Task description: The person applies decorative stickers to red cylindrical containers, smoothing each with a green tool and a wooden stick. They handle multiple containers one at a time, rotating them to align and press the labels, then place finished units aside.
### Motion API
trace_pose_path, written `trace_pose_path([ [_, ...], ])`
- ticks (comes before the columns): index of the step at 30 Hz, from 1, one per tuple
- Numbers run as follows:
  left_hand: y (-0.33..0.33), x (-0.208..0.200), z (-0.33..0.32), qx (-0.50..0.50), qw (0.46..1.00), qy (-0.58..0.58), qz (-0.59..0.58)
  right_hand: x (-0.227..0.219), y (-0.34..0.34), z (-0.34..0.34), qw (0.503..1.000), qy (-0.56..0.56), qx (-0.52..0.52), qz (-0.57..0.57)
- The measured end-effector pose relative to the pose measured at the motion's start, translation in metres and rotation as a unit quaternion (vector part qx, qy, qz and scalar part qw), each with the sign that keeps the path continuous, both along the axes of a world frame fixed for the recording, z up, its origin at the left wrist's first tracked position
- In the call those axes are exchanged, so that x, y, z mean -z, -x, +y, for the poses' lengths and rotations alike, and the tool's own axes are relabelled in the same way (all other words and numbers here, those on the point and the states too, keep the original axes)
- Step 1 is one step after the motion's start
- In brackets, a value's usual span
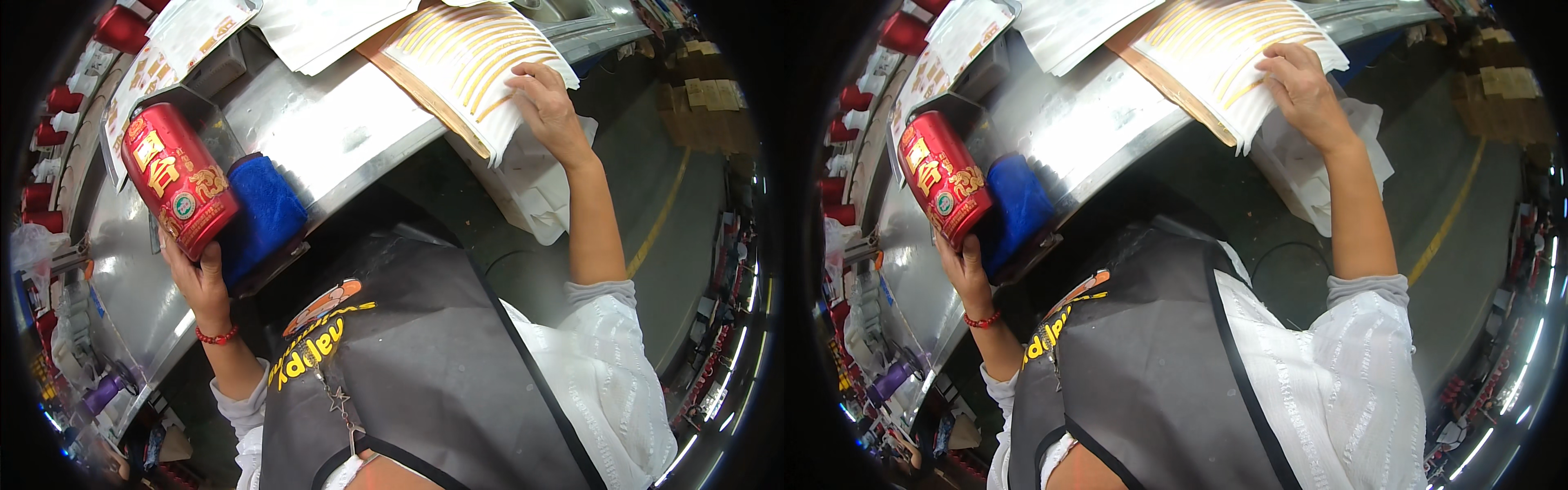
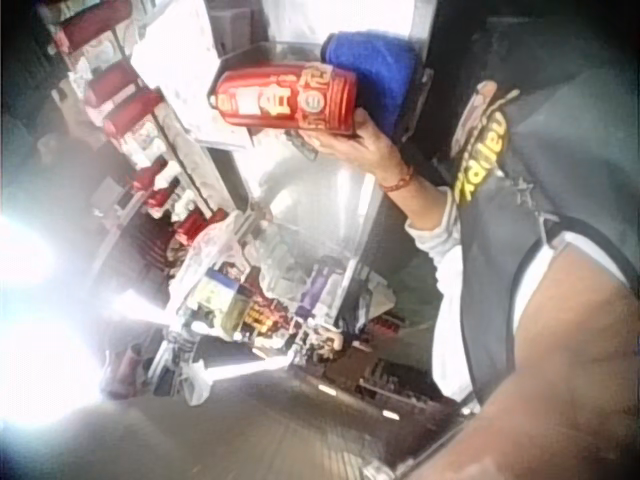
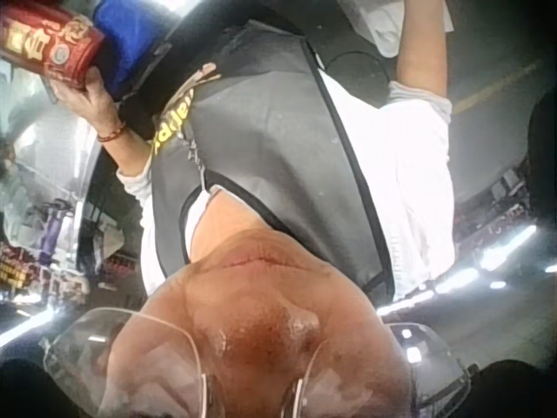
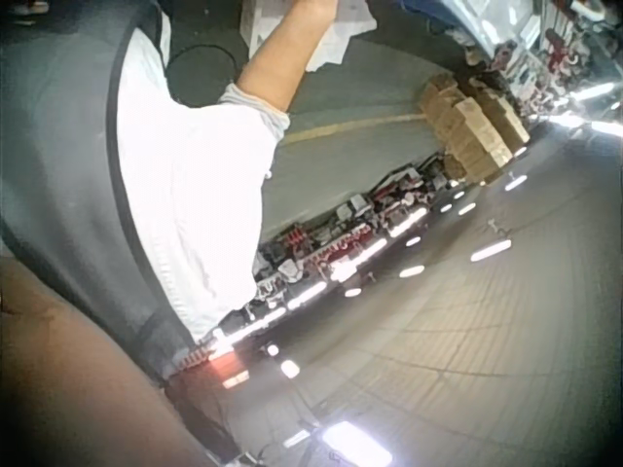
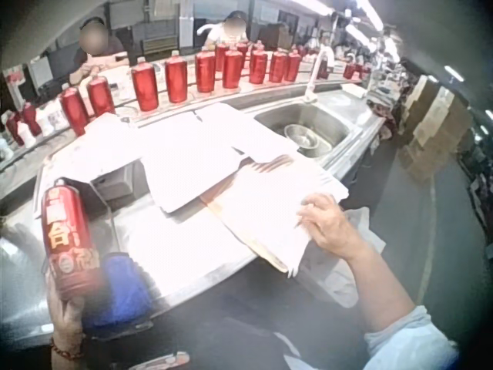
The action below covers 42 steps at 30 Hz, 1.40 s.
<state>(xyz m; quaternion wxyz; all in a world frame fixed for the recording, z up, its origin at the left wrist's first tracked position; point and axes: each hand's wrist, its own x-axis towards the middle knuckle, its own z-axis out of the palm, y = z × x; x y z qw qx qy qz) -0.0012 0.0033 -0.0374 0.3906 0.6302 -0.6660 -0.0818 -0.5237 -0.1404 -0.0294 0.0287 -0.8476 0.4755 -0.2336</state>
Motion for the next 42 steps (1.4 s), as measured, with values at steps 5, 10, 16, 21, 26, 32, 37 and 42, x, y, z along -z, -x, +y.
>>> trace_pose_path([
  [5, -0.002, 0.002, 0.002, -0.006, 0.999, -0.020, 0.034, -0.003, -0.011, 0.006, 1.000, 0.016, -0.011, -0.017],
  [10, 0.003, 0.003, 0.002, -0.018, 0.998, -0.009, 0.060, -0.005, -0.001, 0.007, 1.000, 0.004, -0.019, -0.013],
  [16, -0.001, -0.001, 0.004, -0.046, 0.999, -0.003, -0.019, -0.030, -0.034, 0.013, 0.998, 0.032, -0.048, -0.004],
  [21, 0.015, -0.029, 0.000, -0.069, 0.994, 0.023, -0.087, -0.078, -0.118, 0.036, 0.990, -0.002, -0.128, -0.067],
  [26, 0.016, -0.036, 0.004, -0.083, 0.984, 0.016, -0.160, -0.105, -0.202, 0.048, 0.954, -0.068, -0.252, -0.146],
  [32, 0.019, -0.041, 0.011, -0.027, 0.996, 0.065, -0.062, -0.116, -0.268, 0.061, 0.933, -0.094, -0.309, -0.159],
  [37, 0.040, -0.070, 0.022, 0.071, 0.994, 0.071, 0.041, -0.114, -0.289, 0.064, 0.927, -0.144, -0.304, -0.164],
  [42, 0.031, -0.050, 0.020, -0.024, 0.986, 0.159, -0.038, -0.108, -0.271, 0.058, 0.938, -0.154, -0.271, -0.154],
])
